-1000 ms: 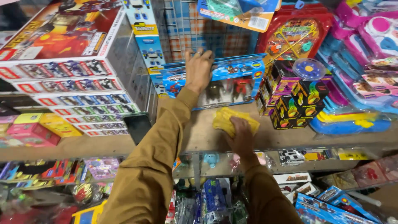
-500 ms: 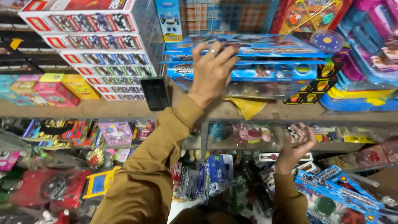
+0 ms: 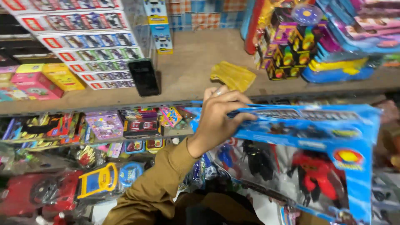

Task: Dusting and cleaning toy boxes and shelves in a toy store.

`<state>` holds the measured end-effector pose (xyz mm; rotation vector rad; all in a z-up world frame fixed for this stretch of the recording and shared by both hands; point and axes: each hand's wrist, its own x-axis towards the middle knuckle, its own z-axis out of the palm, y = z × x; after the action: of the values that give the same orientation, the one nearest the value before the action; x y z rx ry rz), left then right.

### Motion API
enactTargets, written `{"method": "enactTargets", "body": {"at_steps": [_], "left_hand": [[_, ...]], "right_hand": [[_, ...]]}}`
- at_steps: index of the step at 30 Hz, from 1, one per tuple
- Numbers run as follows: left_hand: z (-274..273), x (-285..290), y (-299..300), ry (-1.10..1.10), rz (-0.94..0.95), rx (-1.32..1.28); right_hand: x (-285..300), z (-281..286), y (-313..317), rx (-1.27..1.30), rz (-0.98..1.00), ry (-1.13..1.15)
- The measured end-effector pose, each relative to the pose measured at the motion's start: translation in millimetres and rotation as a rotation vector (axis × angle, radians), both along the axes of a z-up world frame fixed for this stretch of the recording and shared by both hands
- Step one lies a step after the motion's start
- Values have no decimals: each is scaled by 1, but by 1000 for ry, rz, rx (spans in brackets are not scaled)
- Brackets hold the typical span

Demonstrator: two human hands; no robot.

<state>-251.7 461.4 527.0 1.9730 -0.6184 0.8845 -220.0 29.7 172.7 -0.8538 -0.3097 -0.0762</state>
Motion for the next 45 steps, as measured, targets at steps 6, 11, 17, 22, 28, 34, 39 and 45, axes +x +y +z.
{"method": "enactTargets", "body": {"at_steps": [6,11,17,22,28,34,39,45], "left_hand": [[-209,67,-37,425,-135,-305],[-325,38,-73,933,-156,-506],[-398,-4,-83,1099,-117,-537],[-351,-29,-98,1145,133,-350],[-281,-57,-131,1059,218,-213],[-232,-100,-145,944,328,-414],[-170,-131,-139,906,367,-516],[-113,-165,-77,684,416,-548]], "right_hand": [[-123,55,75,139,-35,253],[-159,30,79,-110,-329,485],[-188,-7,89,-180,-432,674],[-184,-13,62,-97,-388,815],[-189,-45,-1,-42,-322,703],[-157,-100,-79,51,-261,850],[-89,-178,-79,156,-26,658],[-7,47,100,234,366,747]]}}
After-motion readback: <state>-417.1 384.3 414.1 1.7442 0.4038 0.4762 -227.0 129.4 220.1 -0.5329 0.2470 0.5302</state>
